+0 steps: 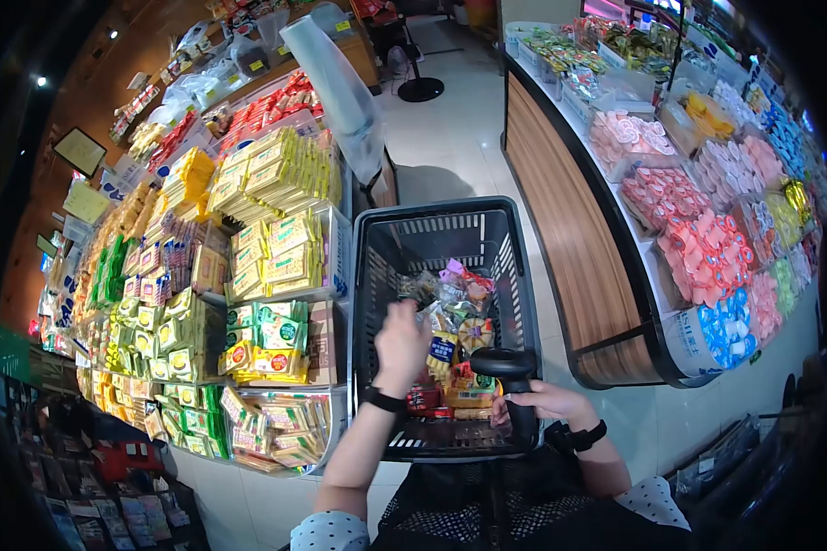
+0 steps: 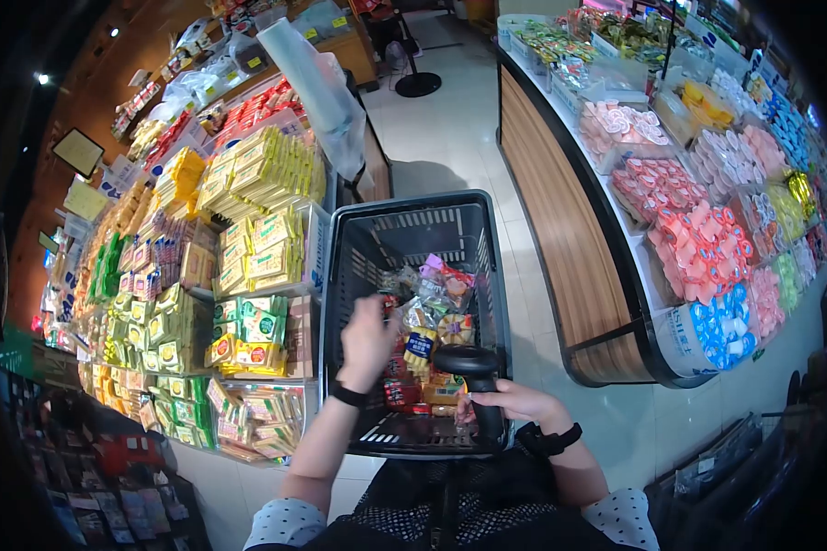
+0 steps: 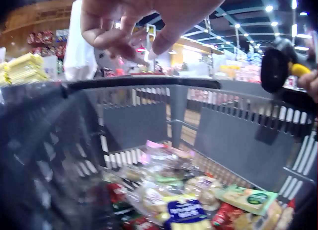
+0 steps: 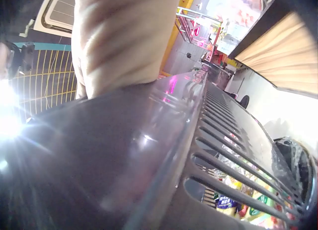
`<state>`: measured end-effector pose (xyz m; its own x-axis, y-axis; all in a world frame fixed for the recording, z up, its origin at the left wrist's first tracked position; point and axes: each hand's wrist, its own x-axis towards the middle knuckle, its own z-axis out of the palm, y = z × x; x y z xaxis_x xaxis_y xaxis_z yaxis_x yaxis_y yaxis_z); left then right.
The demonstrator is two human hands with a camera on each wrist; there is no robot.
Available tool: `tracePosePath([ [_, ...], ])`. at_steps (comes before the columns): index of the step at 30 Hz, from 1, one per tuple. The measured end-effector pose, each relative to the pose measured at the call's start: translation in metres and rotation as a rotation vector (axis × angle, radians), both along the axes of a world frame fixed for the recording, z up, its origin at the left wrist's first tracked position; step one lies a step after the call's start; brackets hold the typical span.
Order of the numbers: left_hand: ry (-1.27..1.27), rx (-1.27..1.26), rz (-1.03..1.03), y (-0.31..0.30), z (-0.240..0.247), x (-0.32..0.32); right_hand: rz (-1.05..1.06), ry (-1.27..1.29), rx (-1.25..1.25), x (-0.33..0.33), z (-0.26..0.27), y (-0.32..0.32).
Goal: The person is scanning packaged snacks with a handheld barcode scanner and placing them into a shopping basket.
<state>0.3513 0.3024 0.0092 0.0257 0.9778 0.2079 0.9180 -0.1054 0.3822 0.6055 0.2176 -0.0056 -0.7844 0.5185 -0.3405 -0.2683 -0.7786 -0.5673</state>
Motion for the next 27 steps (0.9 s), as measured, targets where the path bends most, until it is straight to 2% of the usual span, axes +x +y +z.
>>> tracePosePath([
  [2,0.142,-0.314,-0.127,-0.015,-0.033,0.036,-0.006,0.005,0.012,0.000,0.003,0.000],
  [4,0.141,-0.457,-0.155,-0.028,-0.095,0.065,-0.011,0.010,0.024,0.001,0.005,0.001],
  [6,0.167,-0.598,-0.343,-0.044,-0.127,0.082,-0.043,0.015,0.031,0.002,0.005,0.001],
  [7,0.297,-0.846,-0.386,-0.040,-0.142,0.090,-0.050,0.027,0.017,0.003,0.000,0.000],
  [8,0.292,-0.846,-0.393,-0.044,-0.156,0.091,-0.053,0.021,0.016,0.004,-0.003,0.000],
  [10,0.567,-0.417,-0.484,-0.063,-0.176,0.089,-0.065,0.062,0.010,0.004,-0.005,0.000],
  [11,0.480,-0.696,-0.487,-0.053,-0.139,0.085,-0.058,0.051,0.018,0.003,-0.005,0.000],
  [12,0.477,-0.695,-0.488,-0.052,-0.133,0.079,-0.058,0.048,0.018,0.004,-0.003,0.000],
  [15,0.288,-0.445,-0.550,-0.050,-0.135,0.064,-0.044,0.051,0.034,0.003,0.000,0.002],
  [17,0.221,-0.421,-0.580,-0.046,-0.171,0.056,-0.037,0.041,0.040,0.004,0.001,0.003],
  [19,0.154,-0.398,-0.609,-0.041,-0.175,0.053,-0.036,0.041,0.045,0.006,-0.003,0.002],
  [21,-0.292,-0.618,-0.091,-0.032,-0.159,0.050,-0.036,0.040,0.050,0.005,-0.004,0.002],
  [22,-0.291,-0.617,-0.092,-0.027,-0.171,0.041,-0.055,0.033,0.050,0.005,-0.004,0.002],
  [23,-0.587,-0.623,-0.071,-0.022,-0.193,0.029,-0.074,0.024,0.049,0.004,-0.004,0.002],
  [24,-0.882,-0.620,-0.049,-0.017,-0.182,0.022,-0.074,0.024,0.048,0.003,-0.001,0.002],
  [25,-1.064,-0.787,0.040,-0.015,-0.170,0.014,-0.070,0.010,0.041,0.002,0.004,0.002],
  [26,-1.243,-0.953,0.134,-0.011,-0.132,0.011,-0.066,-0.003,0.033,0.001,0.007,0.003],
  [27,-1.312,-0.872,0.076,-0.007,-0.146,0.003,-0.065,-0.003,0.032,0.001,0.007,0.004],
])
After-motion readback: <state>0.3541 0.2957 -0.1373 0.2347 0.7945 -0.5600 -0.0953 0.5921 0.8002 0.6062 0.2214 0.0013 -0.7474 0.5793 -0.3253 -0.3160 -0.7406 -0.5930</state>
